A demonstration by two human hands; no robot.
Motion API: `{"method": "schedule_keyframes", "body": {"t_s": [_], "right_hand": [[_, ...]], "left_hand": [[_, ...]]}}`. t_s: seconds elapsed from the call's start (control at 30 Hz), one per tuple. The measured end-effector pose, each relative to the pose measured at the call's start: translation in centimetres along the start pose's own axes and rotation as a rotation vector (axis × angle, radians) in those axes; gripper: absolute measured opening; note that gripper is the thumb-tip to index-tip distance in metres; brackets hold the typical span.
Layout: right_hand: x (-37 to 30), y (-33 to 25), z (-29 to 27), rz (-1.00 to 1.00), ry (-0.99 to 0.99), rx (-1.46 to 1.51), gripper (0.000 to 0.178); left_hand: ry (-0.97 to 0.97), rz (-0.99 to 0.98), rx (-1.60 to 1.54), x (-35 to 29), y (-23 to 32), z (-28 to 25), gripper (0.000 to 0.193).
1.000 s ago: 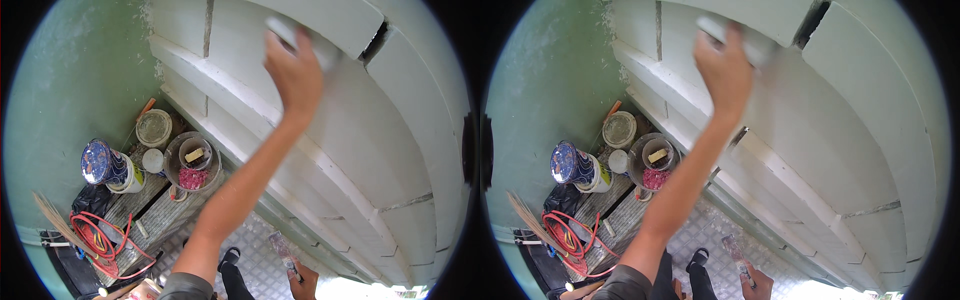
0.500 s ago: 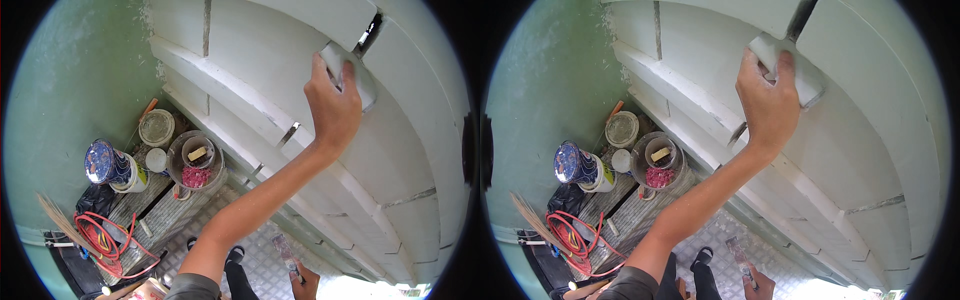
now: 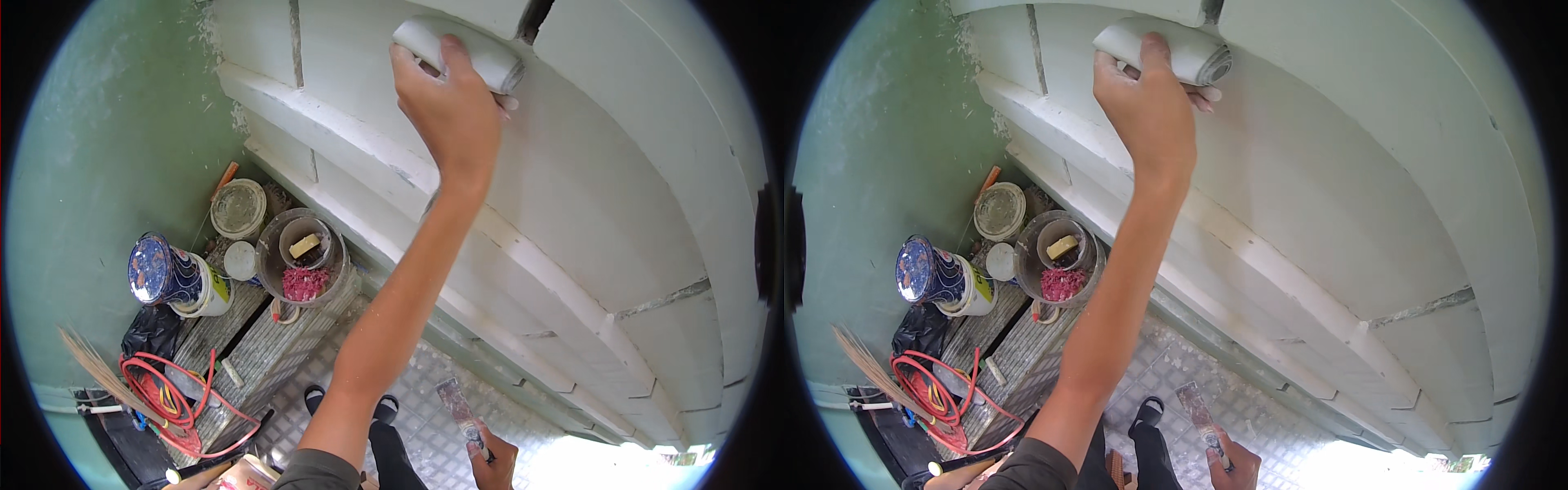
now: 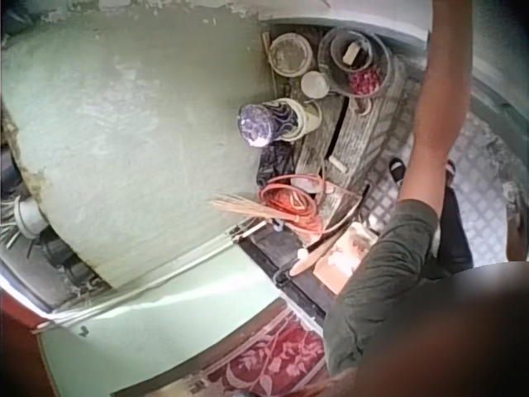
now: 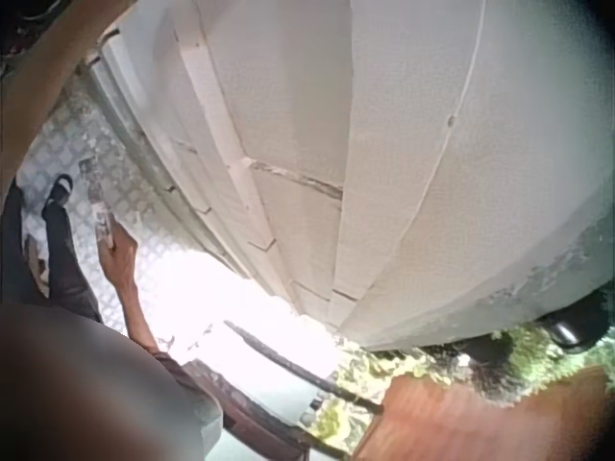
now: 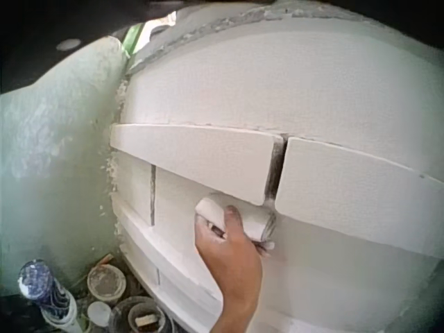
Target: Using a putty knife and sandpaper to scrape and smooth a concrete wall surface.
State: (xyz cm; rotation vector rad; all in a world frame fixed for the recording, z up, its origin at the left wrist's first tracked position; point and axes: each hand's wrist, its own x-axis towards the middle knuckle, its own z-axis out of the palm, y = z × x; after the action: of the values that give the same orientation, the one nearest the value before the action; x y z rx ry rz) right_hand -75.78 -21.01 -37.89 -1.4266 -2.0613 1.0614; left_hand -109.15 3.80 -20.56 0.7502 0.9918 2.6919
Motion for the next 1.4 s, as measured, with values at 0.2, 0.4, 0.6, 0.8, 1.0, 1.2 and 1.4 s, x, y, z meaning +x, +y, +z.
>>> {"method": "schedule_keyframes", "body": {"t_s": [0.2,0.4,0.6,0.8,1.0,1.2,1.4], "right_hand": [[-0.4,0.2,0.2,0.031,-0.116,-0.022,0.037],[-0.5,-0.5,-0.6,0.072,-0.102,0.004,0.037],[-1.7,0.5,-0.9,0.079,-0.068,0.027,0.039],[-3.9,1.1,-2.4,0.118,-0.004,0.032,0.041],[-3.6,1.5,-2.4,0.146,-0.024,0.007,0.043],[-3.6,1.1,-2.2,0.169,-0.041,0.020,0.040],[-2.9,0.3,-3.7,0.114,0.004,0.065,0.054]], "left_hand": [[-0.001,0.067,0.026,-4.4,-2.1,2.6,0.027],[-0.002,0.227,0.196,-6.4,-1.0,3.7,0.028],[-0.074,0.003,0.013,-7.0,-0.7,3.4,0.023],[0.068,-0.081,-0.153,-0.9,0.5,1.0,0.018],[-0.015,-0.084,-0.047,-5.6,-1.2,3.8,0.023],[-0.290,-0.061,0.265,-9.1,0.4,3.7,0.034],[-0.284,-0.558,0.243,-17.3,2.6,-12.7,0.039]]}}
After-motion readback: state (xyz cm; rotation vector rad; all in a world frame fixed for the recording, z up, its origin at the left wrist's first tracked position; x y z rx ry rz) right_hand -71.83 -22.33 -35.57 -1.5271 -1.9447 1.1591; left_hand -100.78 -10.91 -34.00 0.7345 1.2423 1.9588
